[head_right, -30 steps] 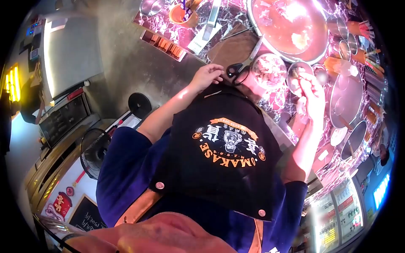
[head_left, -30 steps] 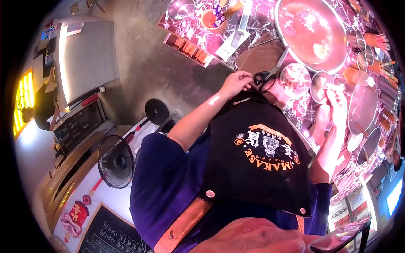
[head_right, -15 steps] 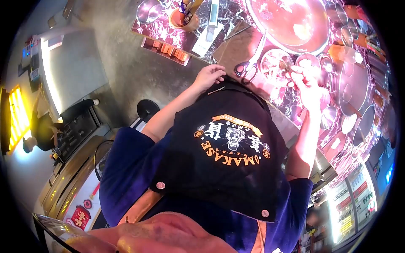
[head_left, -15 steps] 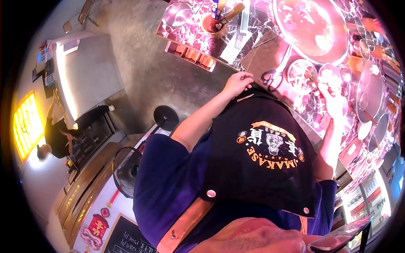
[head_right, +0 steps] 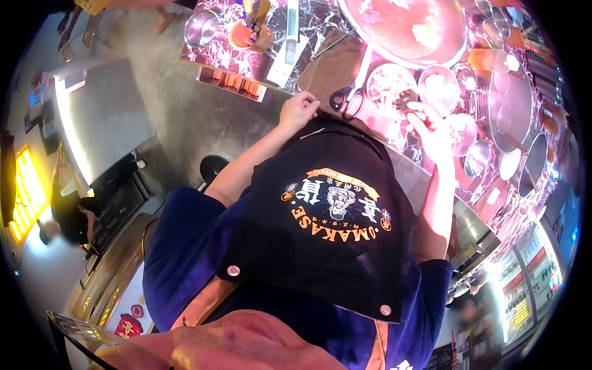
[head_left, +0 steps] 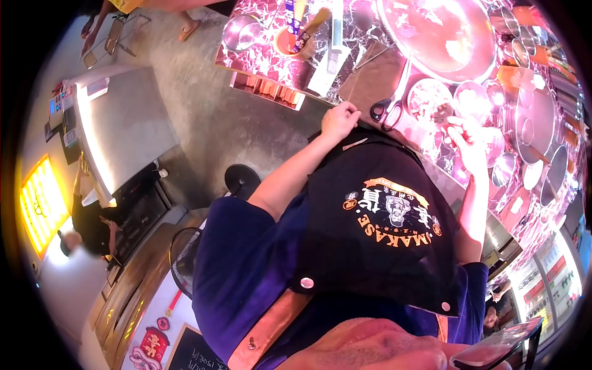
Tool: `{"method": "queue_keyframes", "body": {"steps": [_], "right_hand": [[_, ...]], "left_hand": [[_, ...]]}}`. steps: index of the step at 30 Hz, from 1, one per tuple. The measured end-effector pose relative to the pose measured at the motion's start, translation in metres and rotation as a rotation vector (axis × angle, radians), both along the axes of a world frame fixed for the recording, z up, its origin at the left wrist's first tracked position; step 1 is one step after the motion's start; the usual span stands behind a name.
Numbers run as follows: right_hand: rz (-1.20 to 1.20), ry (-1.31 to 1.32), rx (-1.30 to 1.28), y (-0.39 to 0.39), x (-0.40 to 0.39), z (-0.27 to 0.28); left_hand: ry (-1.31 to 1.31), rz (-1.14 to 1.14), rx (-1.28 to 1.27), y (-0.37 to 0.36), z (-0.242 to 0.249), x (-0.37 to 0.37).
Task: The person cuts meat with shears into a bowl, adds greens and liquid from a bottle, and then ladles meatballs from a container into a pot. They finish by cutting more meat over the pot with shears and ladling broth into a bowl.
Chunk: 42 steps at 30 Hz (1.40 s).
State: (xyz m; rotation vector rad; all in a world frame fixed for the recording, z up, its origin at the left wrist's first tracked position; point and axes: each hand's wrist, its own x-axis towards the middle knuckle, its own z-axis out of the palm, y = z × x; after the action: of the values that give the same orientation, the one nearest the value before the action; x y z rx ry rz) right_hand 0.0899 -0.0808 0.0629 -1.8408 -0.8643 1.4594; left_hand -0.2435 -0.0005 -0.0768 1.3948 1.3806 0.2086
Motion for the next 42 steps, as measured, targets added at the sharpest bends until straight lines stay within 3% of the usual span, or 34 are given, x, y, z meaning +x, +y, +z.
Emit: {"method": "queue_keyframes", "body": {"steps": [5, 10, 12, 14, 21, 27, 39, 42], "right_hand": [[-0.114, -0.004, 0.023, -0.031, 0.051, 0.013], [-0.08, 0.105, 0.038, -0.041, 0.093, 0.009], [-0.05, 0.105, 0.005, -0.043, 0.106, 0.007], [-0.073, 0.139, -0.009, -0.041, 0.11, -0.001], [0.059, 0.121, 0.049, -0.04, 0.117, -0.024], [0.132, 0.078, -0.026, -0.038, 0.121, -0.015], [0.115, 0.054, -0.033, -0.042, 0.109, -0.012], [0.105, 0.094, -0.021, -0.049, 0.11, -0.022]], "left_hand": [[0.149, 0.031, 0.139, -0.003, 0.002, 0.014], [0.193, 0.11, 0.16, -0.016, 0.003, 0.019], [0.2, 0.176, 0.324, -0.02, 0.006, 0.026], [0.086, 0.28, 0.237, -0.025, -0.003, 0.03], [0.203, 0.359, 0.334, -0.037, -0.027, 0.035], [0.229, 0.396, 0.36, -0.039, -0.012, 0.046], [0.28, 0.349, 0.367, -0.037, -0.017, 0.042], [0.338, 0.224, 0.339, -0.03, 0.012, 0.052]]}}
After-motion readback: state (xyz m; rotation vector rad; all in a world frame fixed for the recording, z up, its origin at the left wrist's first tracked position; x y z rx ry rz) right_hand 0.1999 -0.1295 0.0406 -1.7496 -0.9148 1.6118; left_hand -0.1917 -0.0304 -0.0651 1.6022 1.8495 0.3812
